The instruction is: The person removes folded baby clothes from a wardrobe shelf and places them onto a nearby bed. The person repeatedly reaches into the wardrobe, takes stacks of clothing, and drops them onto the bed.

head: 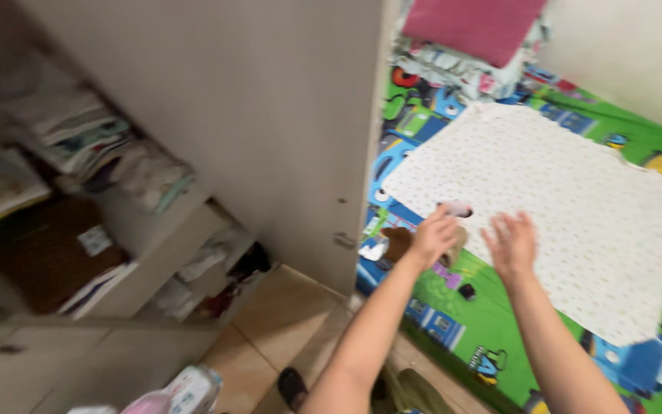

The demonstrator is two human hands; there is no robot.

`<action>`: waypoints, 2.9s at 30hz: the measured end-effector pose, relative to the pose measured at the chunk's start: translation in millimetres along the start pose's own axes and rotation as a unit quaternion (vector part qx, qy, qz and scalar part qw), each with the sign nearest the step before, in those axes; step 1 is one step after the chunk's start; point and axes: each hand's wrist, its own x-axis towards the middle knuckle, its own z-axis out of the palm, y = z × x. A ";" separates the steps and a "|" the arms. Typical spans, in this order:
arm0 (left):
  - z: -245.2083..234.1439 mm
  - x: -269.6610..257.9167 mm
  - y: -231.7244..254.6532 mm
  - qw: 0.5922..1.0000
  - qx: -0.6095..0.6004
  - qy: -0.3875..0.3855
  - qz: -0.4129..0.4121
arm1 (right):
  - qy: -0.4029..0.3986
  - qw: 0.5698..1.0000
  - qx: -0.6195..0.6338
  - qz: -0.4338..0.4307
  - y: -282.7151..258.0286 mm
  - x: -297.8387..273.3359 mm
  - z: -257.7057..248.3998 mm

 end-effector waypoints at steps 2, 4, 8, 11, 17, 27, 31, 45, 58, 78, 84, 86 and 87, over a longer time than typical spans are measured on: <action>10.7 -9.5 14.4 0.990 0.095 -0.089 0.050 | 0.112 0.994 0.012 0.004 6.3 -8.5 13.2; 17.3 -34.0 34.0 0.979 0.194 -0.052 -0.033 | 0.065 0.994 0.003 0.088 12.9 -21.4 23.8; -20.1 -125.5 77.6 0.960 0.225 -0.119 -0.114 | -0.172 0.917 -0.122 0.340 54.8 -68.8 39.0; -108.3 -206.3 120.3 0.964 0.209 -0.098 -0.129 | -0.197 0.832 -0.260 0.448 122.5 -130.1 54.2; -286.0 -311.5 215.5 0.965 0.041 0.255 0.053 | -0.395 0.758 -0.366 0.368 299.9 -180.8 206.1; -415.6 -406.5 328.1 0.935 -0.045 0.330 0.119 | -0.515 0.391 -0.646 -0.406 413.7 -209.0 603.2; -430.7 -406.5 346.4 0.943 -0.049 0.306 0.124 | -0.455 0.278 -0.682 -0.501 439.7 -203.5 639.3; -465.9 -335.6 372.7 0.935 -0.127 0.315 0.105 | -0.481 0.605 -0.633 -0.039 416.5 -196.6 561.1; -308.1 -326.0 215.6 0.981 0.048 0.048 -0.180 | -0.610 0.563 -0.522 0.198 208.2 -216.2 332.9; -102.8 -17.1 -15.7 0.950 0.213 0.149 -0.175 | -0.161 0.769 -0.618 0.021 -2.9 -55.1 29.8; -127.9 -69.7 -18.2 0.926 0.229 0.099 -0.281 | -0.207 0.707 -0.674 0.042 30.2 -37.5 7.6; -139.3 -94.5 -19.2 0.922 0.231 0.074 -0.303 | -0.247 0.680 -0.683 0.100 49.9 -40.4 6.0; -144.9 -105.0 -17.4 0.921 0.225 0.069 -0.312 | -0.266 0.658 -0.687 0.155 60.5 -43.2 10.5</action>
